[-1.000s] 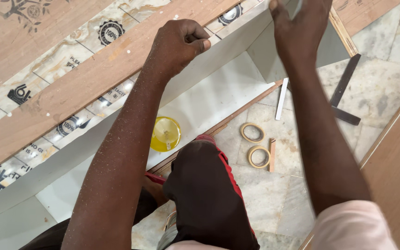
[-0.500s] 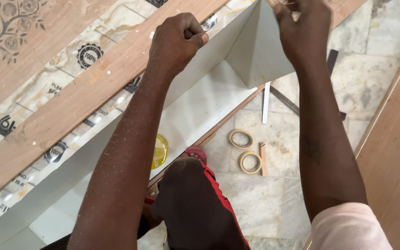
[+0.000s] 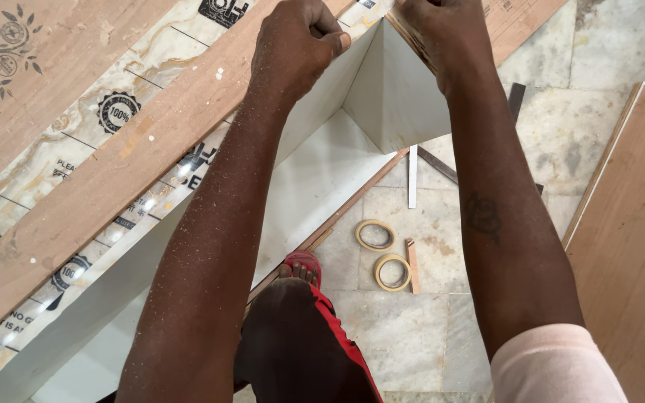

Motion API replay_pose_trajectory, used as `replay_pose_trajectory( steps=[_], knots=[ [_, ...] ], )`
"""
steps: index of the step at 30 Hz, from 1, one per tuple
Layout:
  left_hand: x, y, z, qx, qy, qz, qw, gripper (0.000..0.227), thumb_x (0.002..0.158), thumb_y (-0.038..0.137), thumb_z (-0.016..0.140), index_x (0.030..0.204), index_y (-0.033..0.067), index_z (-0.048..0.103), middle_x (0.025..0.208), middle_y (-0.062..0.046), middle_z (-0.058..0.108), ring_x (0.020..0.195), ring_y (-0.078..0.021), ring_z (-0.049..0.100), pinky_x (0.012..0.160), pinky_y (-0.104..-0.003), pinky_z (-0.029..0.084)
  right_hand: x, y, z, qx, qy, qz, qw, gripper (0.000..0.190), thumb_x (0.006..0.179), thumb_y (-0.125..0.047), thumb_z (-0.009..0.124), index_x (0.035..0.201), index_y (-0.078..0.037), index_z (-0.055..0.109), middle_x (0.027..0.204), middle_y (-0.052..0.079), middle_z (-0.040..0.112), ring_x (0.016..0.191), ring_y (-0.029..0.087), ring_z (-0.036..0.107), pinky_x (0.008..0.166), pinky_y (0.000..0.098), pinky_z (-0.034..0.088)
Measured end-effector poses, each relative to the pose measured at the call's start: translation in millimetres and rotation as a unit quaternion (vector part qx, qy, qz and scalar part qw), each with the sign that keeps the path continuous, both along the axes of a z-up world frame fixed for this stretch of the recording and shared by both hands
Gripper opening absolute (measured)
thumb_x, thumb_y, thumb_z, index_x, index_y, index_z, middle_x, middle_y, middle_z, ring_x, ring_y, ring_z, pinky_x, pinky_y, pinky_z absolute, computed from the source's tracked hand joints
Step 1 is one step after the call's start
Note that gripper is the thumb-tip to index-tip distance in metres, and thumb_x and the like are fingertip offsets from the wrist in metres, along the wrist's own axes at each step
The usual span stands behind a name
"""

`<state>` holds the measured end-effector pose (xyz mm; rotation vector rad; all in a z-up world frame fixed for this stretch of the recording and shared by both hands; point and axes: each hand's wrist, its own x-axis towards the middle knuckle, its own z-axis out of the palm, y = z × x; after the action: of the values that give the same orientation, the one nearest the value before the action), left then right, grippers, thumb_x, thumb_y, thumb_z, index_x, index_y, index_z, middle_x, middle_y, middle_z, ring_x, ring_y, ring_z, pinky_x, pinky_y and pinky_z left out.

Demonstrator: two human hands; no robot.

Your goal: The person is assembling a white wooden box-like structure on the floor. They apply adhesive from a yellow container to the edges of the panels and press them together to form corners. The person repeatedly checks the alignment of the joints and adjusts the pieces to ensure a tight fit.

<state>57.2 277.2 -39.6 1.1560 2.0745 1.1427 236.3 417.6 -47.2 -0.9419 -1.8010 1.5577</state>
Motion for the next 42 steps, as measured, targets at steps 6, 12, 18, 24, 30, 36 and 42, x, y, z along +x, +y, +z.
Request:
replay_pose_trajectory(
  steps=[6, 12, 18, 24, 30, 36, 42],
  knots=[
    [2, 7, 1, 0.021, -0.031, -0.01, 0.999, 0.014, 0.086, 0.021, 0.083, 0.084, 0.0106, 0.074, 0.075, -0.001, 0.074, 0.066, -0.01, 0.069, 0.061, -0.031, 0.055, -1, 4, 0, -0.062, 0.024, -0.004, 0.998, 0.013, 0.099, -0.015, 0.073, 0.104, -0.003, 0.072, 0.098, 0.007, 0.075, 0.084, 0.014, 0.073, 0.078, 0.0314, 0.061],
    [6, 34, -5, 0.029, -0.032, -0.019, 0.999, 0.014, 0.085, 0.022, 0.082, 0.084, 0.0095, 0.076, 0.074, -0.001, 0.075, 0.064, -0.0101, 0.069, 0.06, -0.03, 0.055, -3, -7, 13, -0.079, -0.021, -0.018, 0.996, 0.014, 0.101, -0.018, 0.069, 0.099, -0.005, 0.075, 0.087, 0.006, 0.074, 0.072, 0.011, 0.069, 0.068, 0.0296, 0.06],
    [5, 49, -13, 0.053, -0.087, -0.034, 0.994, 0.013, 0.084, 0.022, 0.082, 0.088, 0.0105, 0.076, 0.078, -0.002, 0.077, 0.068, -0.0091, 0.072, 0.063, -0.028, 0.058, -1, -18, 20, -0.039, -0.021, 0.009, 0.999, 0.011, 0.103, -0.01, 0.063, 0.105, -0.005, 0.072, 0.084, 0.003, 0.066, 0.069, 0.006, 0.06, 0.061, 0.0241, 0.054],
    [7, 54, -14, 0.046, -0.069, -0.022, 0.996, 0.015, 0.082, 0.022, 0.083, 0.083, 0.0087, 0.075, 0.076, -0.003, 0.076, 0.066, -0.0105, 0.071, 0.061, -0.03, 0.055, 1, -18, 17, -0.025, -0.021, 0.015, 0.999, 0.03, 0.096, 0.004, 0.049, 0.109, -0.001, 0.076, 0.093, 0.007, 0.075, 0.077, 0.007, 0.069, 0.073, 0.0237, 0.062],
    [8, 56, -18, 0.063, -0.119, -0.027, 0.991, 0.015, 0.082, 0.02, 0.082, 0.085, 0.0072, 0.075, 0.076, -0.003, 0.074, 0.068, -0.0106, 0.07, 0.063, -0.03, 0.056, -1, -16, 9, 0.02, -0.028, 0.01, 0.999, 0.041, 0.09, 0.01, 0.04, 0.107, 0.0, 0.076, 0.096, 0.01, 0.073, 0.079, 0.01, 0.067, 0.072, 0.0265, 0.061],
    [4, 52, -18, 0.092, -0.146, -0.058, 0.983, 0.013, 0.084, 0.018, 0.079, 0.09, 0.0062, 0.076, 0.08, -0.004, 0.074, 0.071, -0.0104, 0.069, 0.066, -0.03, 0.057, -3, -21, 14, 0.054, -0.06, 0.009, 0.997, 0.043, 0.086, 0.013, 0.037, 0.103, -0.001, 0.073, 0.091, 0.009, 0.073, 0.067, 0.01, 0.065, 0.061, 0.0288, 0.058],
    [3, 51, -19, 0.092, -0.123, -0.076, 0.985, 0.012, 0.087, 0.017, 0.078, 0.092, 0.0064, 0.075, 0.082, -0.004, 0.074, 0.073, -0.0111, 0.069, 0.066, -0.03, 0.055, -2, -23, 10, 0.184, -0.076, 0.013, 0.98, 0.045, 0.085, 0.016, 0.04, 0.107, -0.001, 0.076, 0.093, 0.01, 0.071, 0.066, 0.01, 0.064, 0.059, 0.0304, 0.055]
  ],
)
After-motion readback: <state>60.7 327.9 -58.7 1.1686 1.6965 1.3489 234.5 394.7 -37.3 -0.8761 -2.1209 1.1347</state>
